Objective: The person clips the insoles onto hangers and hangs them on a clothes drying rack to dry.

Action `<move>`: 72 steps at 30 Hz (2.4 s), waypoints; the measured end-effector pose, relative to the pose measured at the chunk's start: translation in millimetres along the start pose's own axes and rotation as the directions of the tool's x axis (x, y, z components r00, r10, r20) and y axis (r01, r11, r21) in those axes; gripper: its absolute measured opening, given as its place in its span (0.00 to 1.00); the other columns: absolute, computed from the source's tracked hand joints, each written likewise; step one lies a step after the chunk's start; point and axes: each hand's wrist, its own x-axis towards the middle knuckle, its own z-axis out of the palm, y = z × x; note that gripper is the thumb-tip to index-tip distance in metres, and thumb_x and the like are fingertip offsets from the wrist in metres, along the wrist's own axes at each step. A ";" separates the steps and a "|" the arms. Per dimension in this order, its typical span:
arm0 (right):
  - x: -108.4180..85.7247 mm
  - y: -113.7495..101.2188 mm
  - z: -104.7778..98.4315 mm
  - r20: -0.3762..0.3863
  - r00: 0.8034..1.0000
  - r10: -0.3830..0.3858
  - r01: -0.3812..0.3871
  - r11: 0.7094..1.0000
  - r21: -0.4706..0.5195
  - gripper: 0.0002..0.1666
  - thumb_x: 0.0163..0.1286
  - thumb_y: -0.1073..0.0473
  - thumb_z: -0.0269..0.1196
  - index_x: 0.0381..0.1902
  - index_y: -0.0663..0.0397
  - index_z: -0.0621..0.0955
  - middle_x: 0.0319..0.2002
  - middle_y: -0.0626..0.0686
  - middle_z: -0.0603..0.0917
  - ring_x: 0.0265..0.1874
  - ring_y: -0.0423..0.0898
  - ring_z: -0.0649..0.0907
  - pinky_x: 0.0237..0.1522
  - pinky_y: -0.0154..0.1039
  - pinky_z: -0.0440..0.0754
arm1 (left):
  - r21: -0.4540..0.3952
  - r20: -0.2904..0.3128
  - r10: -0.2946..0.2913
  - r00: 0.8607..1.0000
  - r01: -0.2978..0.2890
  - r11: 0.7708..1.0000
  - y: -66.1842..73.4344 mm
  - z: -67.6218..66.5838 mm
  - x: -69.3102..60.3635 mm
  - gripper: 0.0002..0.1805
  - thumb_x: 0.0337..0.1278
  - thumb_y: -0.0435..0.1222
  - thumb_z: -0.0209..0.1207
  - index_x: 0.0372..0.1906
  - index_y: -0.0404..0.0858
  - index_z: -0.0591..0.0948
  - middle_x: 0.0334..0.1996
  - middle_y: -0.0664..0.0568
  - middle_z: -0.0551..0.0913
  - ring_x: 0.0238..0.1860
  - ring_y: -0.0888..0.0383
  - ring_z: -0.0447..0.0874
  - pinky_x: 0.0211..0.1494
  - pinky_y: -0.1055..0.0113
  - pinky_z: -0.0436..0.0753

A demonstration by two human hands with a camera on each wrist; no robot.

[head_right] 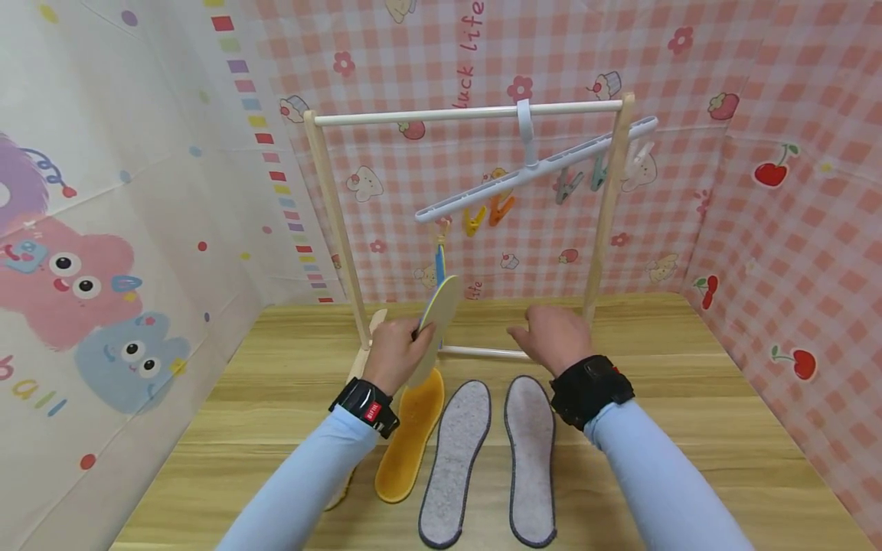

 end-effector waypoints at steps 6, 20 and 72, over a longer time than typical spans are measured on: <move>19.3 -8.1 -15.8 -0.061 0.998 -0.021 0.022 1.000 0.006 0.28 0.72 0.46 0.60 0.51 0.69 0.82 0.42 0.67 0.86 0.32 0.57 0.85 0.31 0.52 0.81 | -0.017 0.001 -0.008 1.000 0.008 1.000 5.9 5.2 4.4 0.15 0.64 0.37 0.61 0.20 0.40 0.80 0.15 0.55 0.76 0.17 0.59 0.74 0.18 0.69 0.64; 63.6 -30.4 -53.8 -0.114 0.993 -0.014 0.023 0.997 0.074 0.32 0.75 0.42 0.54 0.56 0.67 0.81 0.52 0.67 0.82 0.43 0.62 0.84 0.45 0.58 0.79 | -0.011 -0.058 -0.013 0.998 0.013 1.000 16.6 17.6 13.5 0.21 0.64 0.38 0.61 0.15 0.42 0.72 0.12 0.56 0.69 0.15 0.58 0.71 0.18 0.68 0.64; 130.1 -67.8 -59.0 -0.232 0.960 0.156 -0.119 0.979 0.167 0.38 0.71 0.33 0.54 0.61 0.59 0.78 0.29 0.61 0.81 0.25 0.55 0.80 0.23 0.46 0.72 | 0.119 -0.176 -0.163 0.971 0.186 0.975 21.0 38.8 36.7 0.13 0.63 0.38 0.61 0.23 0.38 0.83 0.20 0.47 0.83 0.21 0.49 0.84 0.22 0.56 0.77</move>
